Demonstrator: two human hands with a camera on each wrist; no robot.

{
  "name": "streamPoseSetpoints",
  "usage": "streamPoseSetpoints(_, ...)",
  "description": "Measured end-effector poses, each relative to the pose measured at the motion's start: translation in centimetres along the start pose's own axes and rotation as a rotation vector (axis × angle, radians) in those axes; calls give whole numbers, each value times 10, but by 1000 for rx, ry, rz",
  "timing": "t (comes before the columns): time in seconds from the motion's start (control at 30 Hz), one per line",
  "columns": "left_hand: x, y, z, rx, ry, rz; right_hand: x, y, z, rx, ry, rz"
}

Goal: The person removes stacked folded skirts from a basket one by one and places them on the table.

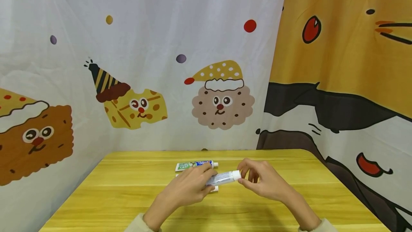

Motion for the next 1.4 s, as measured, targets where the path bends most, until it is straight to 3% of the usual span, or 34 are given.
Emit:
streamPoseSetpoints(0.4,1,-1,1,-2,11,12,-1,1,3,44,50,1)
streamPoseSetpoints(0.7,1,-1,2,0,9,15,0,-1,-3,-7,-18,10)
streamPoseSetpoints(1.03,1,-3,3,1,20,31,-1,-1,2,17,51,2)
streamPoseSetpoints(1.4,1,-2,2,-13,13,26,0,0,-2,18,4,4)
Point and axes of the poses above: each hand's wrist, its own x-axis away from the middle knuckle, its own y-axis out of the palm, z = x × y, the point moved 10 cm from there along -x, towards the middle knuckle, and after that the axes turned 3 degrees about -x, right-handed, at the moved point
